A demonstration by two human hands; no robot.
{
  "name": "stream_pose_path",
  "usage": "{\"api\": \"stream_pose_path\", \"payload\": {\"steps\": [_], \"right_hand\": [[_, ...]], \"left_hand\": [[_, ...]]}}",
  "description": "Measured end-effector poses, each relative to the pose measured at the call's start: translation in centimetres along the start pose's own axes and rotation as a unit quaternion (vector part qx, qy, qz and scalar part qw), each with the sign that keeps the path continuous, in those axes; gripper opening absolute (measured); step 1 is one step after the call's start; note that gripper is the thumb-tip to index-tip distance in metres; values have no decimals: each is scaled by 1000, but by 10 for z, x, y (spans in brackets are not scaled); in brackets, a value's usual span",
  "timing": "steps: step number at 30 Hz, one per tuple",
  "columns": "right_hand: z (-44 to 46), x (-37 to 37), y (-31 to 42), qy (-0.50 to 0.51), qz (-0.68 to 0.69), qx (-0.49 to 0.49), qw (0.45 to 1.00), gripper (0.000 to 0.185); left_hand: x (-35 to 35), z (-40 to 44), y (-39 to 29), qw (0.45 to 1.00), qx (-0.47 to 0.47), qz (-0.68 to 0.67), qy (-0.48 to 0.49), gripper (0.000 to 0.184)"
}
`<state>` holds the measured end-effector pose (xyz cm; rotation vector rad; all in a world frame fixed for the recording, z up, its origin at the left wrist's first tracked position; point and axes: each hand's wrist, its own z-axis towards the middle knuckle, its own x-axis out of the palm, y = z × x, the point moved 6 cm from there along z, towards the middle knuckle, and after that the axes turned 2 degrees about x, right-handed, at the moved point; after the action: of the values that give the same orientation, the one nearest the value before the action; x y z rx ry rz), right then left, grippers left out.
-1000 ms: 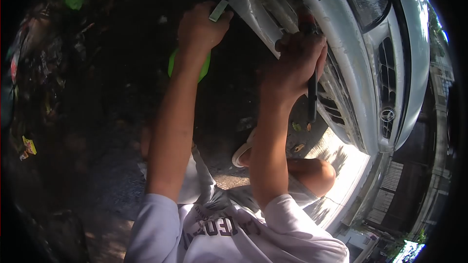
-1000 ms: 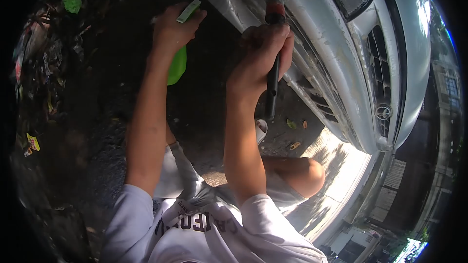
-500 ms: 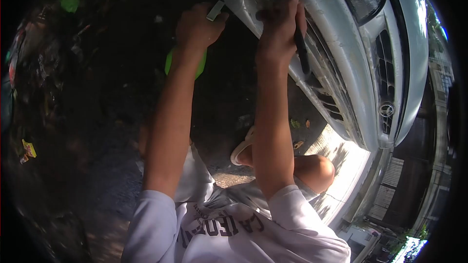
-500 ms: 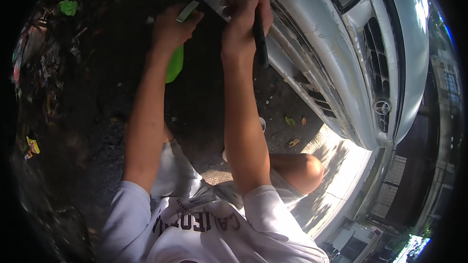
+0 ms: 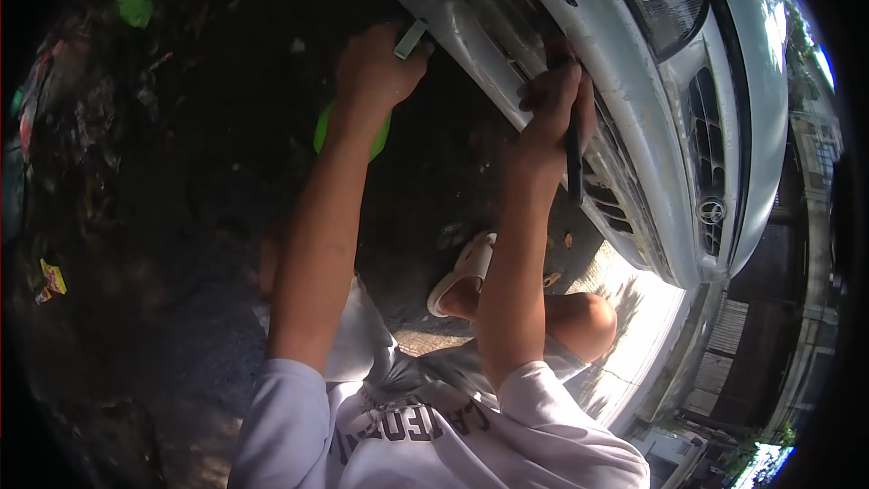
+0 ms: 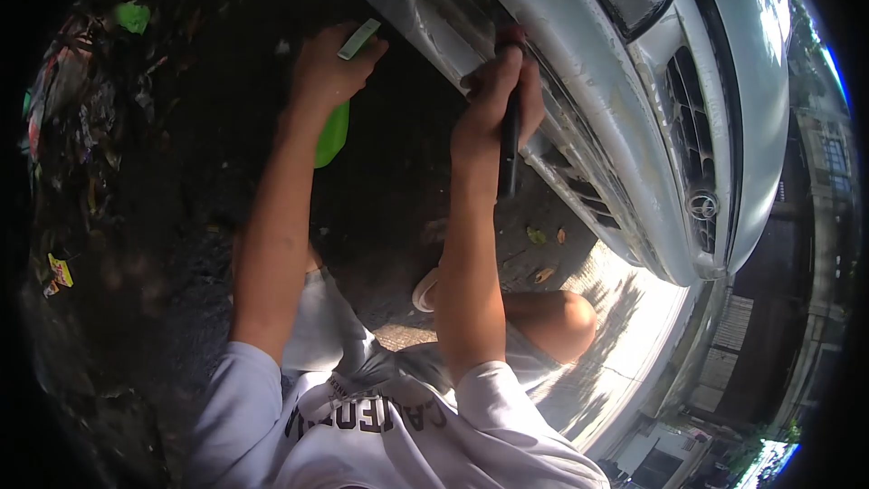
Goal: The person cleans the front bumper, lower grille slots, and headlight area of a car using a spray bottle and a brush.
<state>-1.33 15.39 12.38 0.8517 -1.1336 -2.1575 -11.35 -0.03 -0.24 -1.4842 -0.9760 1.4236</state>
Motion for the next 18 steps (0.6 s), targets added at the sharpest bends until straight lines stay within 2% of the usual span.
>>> {"api": "stream_pose_path", "payload": {"steps": [3,5,6,7,8,9,10,12,13,15,16,17,18], "right_hand": [[-15,-14,-8,-52,-9,13,999,41],[-14,29,11,10,24,-5,1000,40],[-14,52,21,99,32,-41,994,37],[-19,62,27,99,17,-76,992,35],[-22,64,30,96,-3,-109,989,34],[-20,52,17,66,-21,-94,993,32],[-18,33,8,22,-3,-39,999,31],[-17,-4,1,-39,-26,17,999,31],[-14,2,-1,-42,-25,16,999,31],[-8,25,-3,-32,40,-20,999,32],[-1,52,3,52,64,-19,996,31],[3,76,1,94,102,-37,990,30],[0,73,-1,82,101,-34,991,30]], "left_hand": [[0,5,11,1000,-14,-23,-4,37],[1,7,18,1000,-2,-25,1,36],[-3,8,14,995,95,-16,-38,30],[-10,5,-1,979,194,-8,-70,26],[-7,4,-8,976,211,-5,-58,26],[-5,4,-7,988,151,-17,-32,26],[-5,3,-3,996,85,-27,-8,25],[-5,4,1,996,83,-25,-4,26],[-3,5,4,997,71,-28,-2,26],[4,3,6,997,69,-40,15,28],[7,3,6,996,67,-55,26,30],[14,3,11,995,72,-51,36,30],[16,-1,3,986,155,-59,29,31]]}}
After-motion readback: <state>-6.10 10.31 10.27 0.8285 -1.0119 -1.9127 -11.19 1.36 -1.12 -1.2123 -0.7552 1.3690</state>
